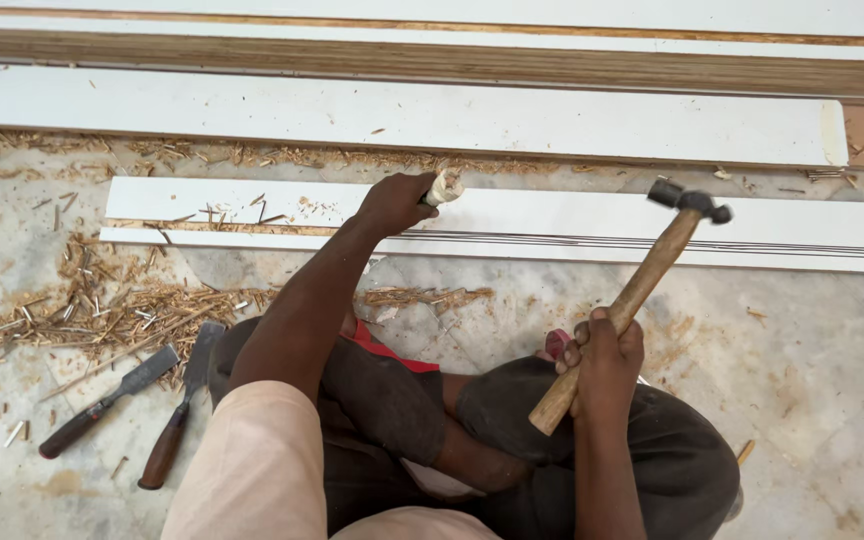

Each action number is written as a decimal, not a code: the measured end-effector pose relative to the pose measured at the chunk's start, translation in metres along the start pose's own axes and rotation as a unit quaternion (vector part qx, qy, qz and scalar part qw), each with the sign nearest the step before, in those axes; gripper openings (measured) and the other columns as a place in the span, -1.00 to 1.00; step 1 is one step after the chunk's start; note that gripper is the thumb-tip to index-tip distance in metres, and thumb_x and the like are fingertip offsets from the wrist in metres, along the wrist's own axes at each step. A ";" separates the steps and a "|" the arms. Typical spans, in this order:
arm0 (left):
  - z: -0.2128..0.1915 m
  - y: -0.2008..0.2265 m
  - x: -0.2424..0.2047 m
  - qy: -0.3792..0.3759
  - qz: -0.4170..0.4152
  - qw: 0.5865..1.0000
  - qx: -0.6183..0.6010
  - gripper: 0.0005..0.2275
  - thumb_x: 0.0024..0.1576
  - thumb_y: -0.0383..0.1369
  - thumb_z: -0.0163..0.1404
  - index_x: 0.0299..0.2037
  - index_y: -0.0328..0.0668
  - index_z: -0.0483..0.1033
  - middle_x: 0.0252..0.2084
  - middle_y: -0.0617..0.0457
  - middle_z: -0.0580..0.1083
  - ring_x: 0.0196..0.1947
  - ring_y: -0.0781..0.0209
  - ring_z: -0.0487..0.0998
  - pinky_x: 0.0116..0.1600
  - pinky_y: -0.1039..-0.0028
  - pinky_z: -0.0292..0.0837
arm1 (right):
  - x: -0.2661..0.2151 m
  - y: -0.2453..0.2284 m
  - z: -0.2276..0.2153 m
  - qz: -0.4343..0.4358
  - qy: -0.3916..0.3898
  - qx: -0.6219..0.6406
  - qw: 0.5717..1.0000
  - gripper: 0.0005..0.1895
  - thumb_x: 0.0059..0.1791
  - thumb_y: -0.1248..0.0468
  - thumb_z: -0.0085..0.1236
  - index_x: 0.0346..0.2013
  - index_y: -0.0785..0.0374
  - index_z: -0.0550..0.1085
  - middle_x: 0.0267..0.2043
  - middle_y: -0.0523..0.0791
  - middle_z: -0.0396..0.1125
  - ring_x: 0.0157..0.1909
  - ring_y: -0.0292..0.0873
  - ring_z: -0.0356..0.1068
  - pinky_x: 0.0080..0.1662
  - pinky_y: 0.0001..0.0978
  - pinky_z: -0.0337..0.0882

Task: The person sits on the floor and uses a chisel and hammer to carve a groove along a long white wooden plank. They repeatedly strike the chisel to remove wood shavings and deepen the groove.

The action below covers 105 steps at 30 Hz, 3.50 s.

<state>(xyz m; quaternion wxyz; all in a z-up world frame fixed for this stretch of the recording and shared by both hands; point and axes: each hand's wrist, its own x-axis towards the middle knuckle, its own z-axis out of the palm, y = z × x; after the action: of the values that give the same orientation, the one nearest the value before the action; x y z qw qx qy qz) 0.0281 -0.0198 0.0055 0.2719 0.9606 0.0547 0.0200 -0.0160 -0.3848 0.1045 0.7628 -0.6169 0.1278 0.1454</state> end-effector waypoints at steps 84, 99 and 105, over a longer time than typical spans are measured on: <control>0.008 -0.038 -0.069 0.114 -0.043 0.929 -0.348 -0.74 0.15 -0.33 0.22 -0.05 -0.29 0.53 -0.26 0.02 0.63 -0.23 0.30 0.59 -0.08 0.39 0.51 | -0.066 0.000 0.087 -0.234 -0.191 -0.421 0.855 -0.75 0.10 0.21 0.00 -0.06 0.35 0.30 -0.58 -0.07 0.32 -0.62 -0.19 0.32 -0.55 -0.32 0.31; -0.003 -0.015 -0.054 0.106 0.018 0.977 -0.186 -0.60 0.08 -0.28 0.23 0.11 -0.12 0.46 -0.23 -0.11 0.61 -0.21 -0.11 0.62 -0.12 0.18 0.47 | -0.046 -0.004 0.089 -0.100 -0.216 -0.520 0.820 -0.74 0.09 0.16 0.05 -0.18 0.33 0.32 -0.66 -0.05 0.29 -0.67 -0.15 0.32 -0.54 -0.24 0.29; 0.002 -0.013 -0.043 0.059 0.007 0.983 -0.173 -0.64 0.11 -0.27 0.21 0.08 -0.07 0.46 -0.25 -0.08 0.61 -0.22 -0.10 0.63 -0.13 0.18 0.47 | -0.051 -0.013 0.062 -0.174 -0.164 -0.365 0.900 -0.77 0.11 0.16 0.01 -0.14 0.28 0.33 -0.62 -0.14 0.26 -0.64 -0.28 0.24 -0.56 -0.38 0.24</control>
<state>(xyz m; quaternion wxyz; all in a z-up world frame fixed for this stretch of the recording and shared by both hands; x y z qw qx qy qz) -0.0154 -0.0142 -0.0032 0.4301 0.8966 0.0594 0.0875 -0.0571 -0.3305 0.1483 0.5070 -0.8323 -0.1705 0.1454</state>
